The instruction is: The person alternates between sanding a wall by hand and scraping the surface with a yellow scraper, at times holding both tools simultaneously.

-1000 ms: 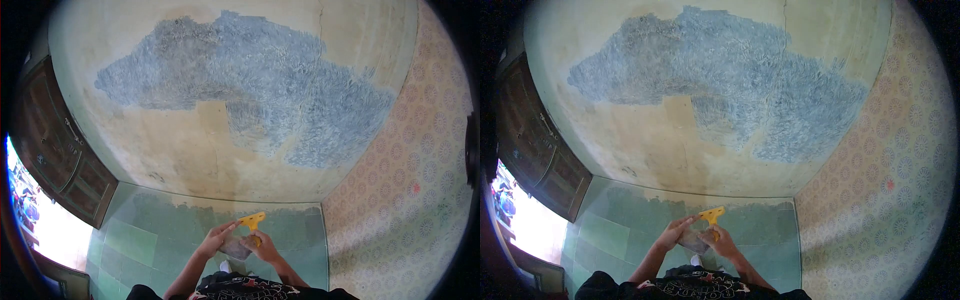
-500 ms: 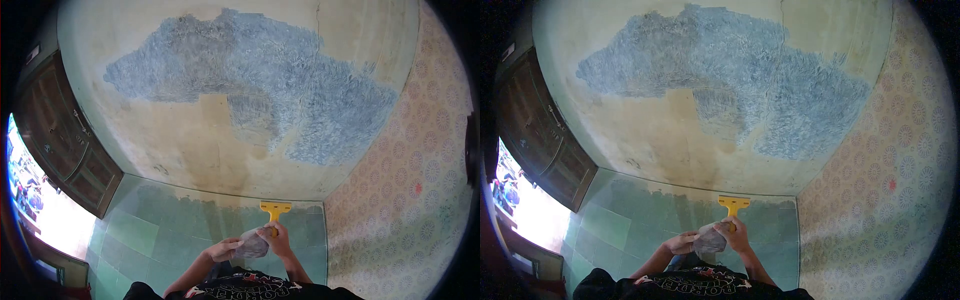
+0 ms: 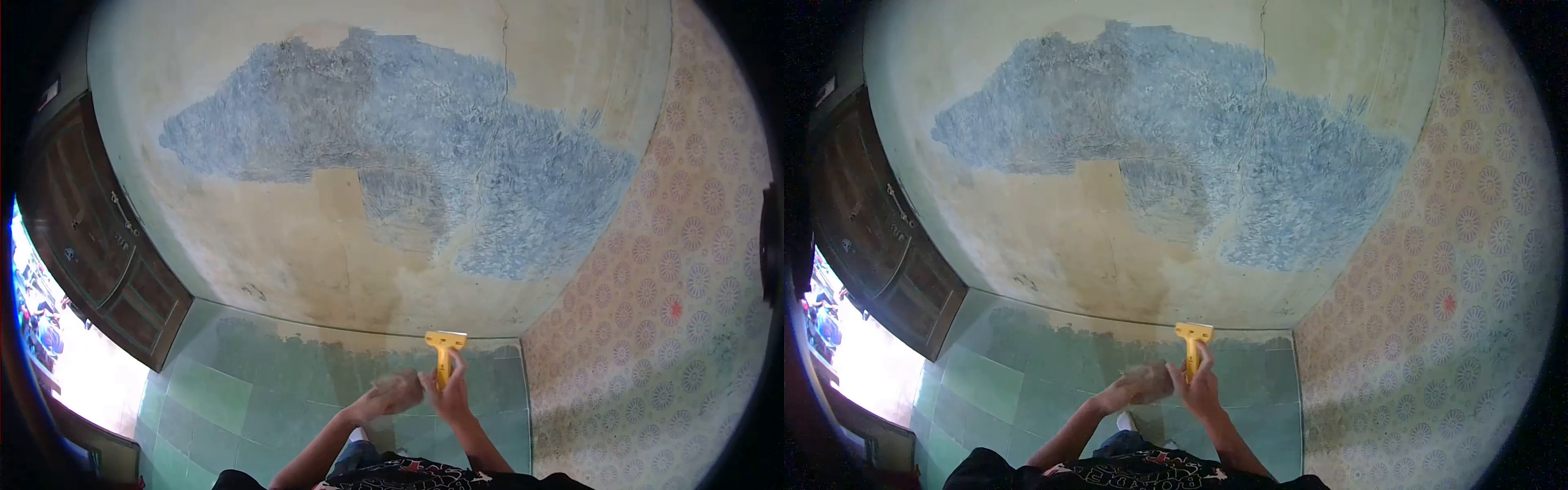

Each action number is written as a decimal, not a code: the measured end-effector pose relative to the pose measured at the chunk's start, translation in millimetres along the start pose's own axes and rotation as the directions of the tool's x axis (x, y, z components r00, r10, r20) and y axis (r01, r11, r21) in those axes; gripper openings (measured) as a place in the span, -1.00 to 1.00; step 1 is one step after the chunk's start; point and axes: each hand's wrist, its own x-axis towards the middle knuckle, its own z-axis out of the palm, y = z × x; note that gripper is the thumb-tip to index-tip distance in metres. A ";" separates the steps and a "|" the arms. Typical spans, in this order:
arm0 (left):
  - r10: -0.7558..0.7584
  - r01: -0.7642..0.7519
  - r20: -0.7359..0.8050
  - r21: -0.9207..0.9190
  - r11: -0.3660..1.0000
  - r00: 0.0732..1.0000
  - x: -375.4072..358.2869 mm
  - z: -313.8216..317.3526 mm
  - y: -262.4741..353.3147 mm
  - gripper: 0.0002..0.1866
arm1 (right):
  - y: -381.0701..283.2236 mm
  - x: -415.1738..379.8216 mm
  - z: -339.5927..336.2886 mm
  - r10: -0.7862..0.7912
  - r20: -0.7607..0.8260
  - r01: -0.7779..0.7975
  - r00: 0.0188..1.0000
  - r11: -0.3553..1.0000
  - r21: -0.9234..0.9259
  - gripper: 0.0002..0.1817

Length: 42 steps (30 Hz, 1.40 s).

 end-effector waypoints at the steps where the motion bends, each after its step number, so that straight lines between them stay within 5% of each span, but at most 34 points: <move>1: 0.004 -0.004 0.002 -0.001 1.000 1.000 4.7 -3.7 -4.9 -0.43 | 4.8 -2.2 -0.7 0.101 -0.042 -0.099 0.994 0.993 0.063 -0.27; 3: 0.147 -0.197 -0.287 -0.154 0.968 0.947 13.9 -9.3 -14.6 -0.42 | 11.4 -8.6 -4.5 0.206 -0.080 -0.195 0.975 0.973 0.128 -0.23; 6: 0.293 -0.318 -0.479 0.031 0.948 0.827 18.1 -5.4 -16.0 -0.40 | 14.8 -24.0 -9.5 0.239 -0.015 -0.236 0.971 0.966 0.107 -0.30; 8: 0.280 -0.348 -0.478 -0.057 0.936 0.833 19.7 10.2 -9.9 -0.44 | 12.4 -34.2 -8.0 0.326 0.098 -0.333 0.940 0.940 0.068 -0.36; 11: 0.304 -0.368 -0.392 -0.099 0.924 0.868 25.4 14.7 -13.5 -0.42 | 0.7 -39.2 -4.0 0.284 0.174 -0.254 0.943 0.951 -0.179 -0.45; 12: 0.329 -0.362 -0.305 -0.055 0.931 0.894 26.5 14.7 -15.2 -0.36 | -3.8 -40.0 -2.2 0.283 0.174 -0.253 0.943 0.951 -0.178 -0.45; 14: 0.314 -0.357 -0.349 -0.063 0.932 0.883 26.7 29.5 -7.1 -0.31 | -14.3 -42.1 2.7 0.160 0.165 -0.134 0.973 0.978 -0.158 -0.50; 16: 0.300 -0.353 -0.391 -0.070 0.933 0.870 27.3 33.9 -4.7 -0.27 | -32.5 -44.0 7.4 0.197 0.211 -0.167 0.957 0.974 -0.154 -0.49; 18: -0.125 0.050 -0.418 -0.187 0.981 0.900 32.9 28.0 -18.4 -0.20 | -35.5 -48.3 7.6 0.234 0.259 -0.199 0.937 0.968 -0.153 -0.48; 19: -0.123 0.047 -0.420 -0.188 0.981 0.899 34.6 24.1 -24.6 -0.20 | -31.9 -53.3 7.5 0.204 0.282 -0.166 0.938 0.974 -0.151 -0.48; 21: 0.323 -0.341 -0.402 0.028 0.940 0.857 35.8 11.6 -32.4 -0.22 | -30.9 -51.0 0.5 0.171 0.305 -0.131 0.937 0.981 -0.147 -0.48; 22: 0.394 -0.445 -0.372 -0.058 0.894 0.840 38.8 1.9 -34.4 -0.23 | -29.9 -48.0 -7.7 0.236 0.404 -0.241 0.884 0.970 -0.039 -0.48; 24: 0.382 -0.426 -0.319 -0.079 0.901 0.867 26.1 -13.6 -39.2 -0.26 | -24.3 -43.7 -20.9 0.286 0.504 -0.362 0.815 0.930 0.057 -0.49; 26: 0.374 -0.411 -0.263 -0.098 0.907 0.889 21.9 -17.3 -37.0 -0.29 | -6.2 -38.4 -27.1 0.258 0.741 -0.684 0.620 0.640 0.349 -0.47; 28: 0.417 -0.418 0.029 0.015 0.908 0.908 12.6 -13.2 -26.6 -0.34 | 27.9 -42.7 -19.8 0.234 0.789 -0.723 0.568 0.600 0.342 -0.49; 29: 0.415 -0.415 0.030 0.013 0.910 0.910 10.4 -5.9 -27.1 -0.34 | 39.2 -48.4 -17.0 0.209 0.833 -0.762 0.513 0.558 0.329 -0.52; 30: 0.403 -0.395 -0.076 0.101 0.913 0.912 9.8 5.9 -30.4 -0.37 | 42.6 -53.8 -16.9 0.211 0.833 -0.764 0.511 0.555 0.329 -0.52; 31: 0.397 -0.365 -0.183 0.188 0.912 0.899 8.8 14.1 -36.3 -0.39 | 45.3 -57.5 -16.4 0.352 0.730 -0.682 0.586 0.700 0.211 -0.54; 32: 0.435 -0.426 -0.213 0.089 0.900 0.875 11.4 17.2 -37.3 -0.42 | 40.7 -53.7 -17.3 0.451 0.591 -0.593 0.669 0.803 0.058 -0.56; 33: 0.436 -0.426 -0.213 0.092 0.900 0.875 10.9 18.8 -38.0 -0.42 | 33.9 -52.8 -19.4 0.449 0.591 -0.592 0.670 0.803 0.061 -0.56; 35: 0.375 -0.379 -0.387 0.070 0.923 0.842 7.0 26.0 -33.1 -0.43 | 16.1 -52.8 -25.8 0.482 0.280 -0.518 0.830 0.853 0.065 -0.56; 36: 0.373 -0.377 -0.388 0.069 0.924 0.843 10.6 24.6 -38.6 -0.43 | 16.6 -54.9 -22.4 0.483 0.282 -0.519 0.829 0.852 0.064 -0.56; 38: 0.433 -0.406 -0.328 0.151 0.901 0.840 21.1 18.8 -56.4 -0.38 | 17.0 -63.7 -12.5 0.220 0.160 -0.238 0.962 0.966 0.104 -0.53; 42: 0.433 -0.292 -0.359 0.384 0.876 0.827 27.6 24.4 -52.1 -0.33 | -31.6 -46.1 -31.0 0.251 0.413 -0.317 0.875 0.943 0.099 -0.51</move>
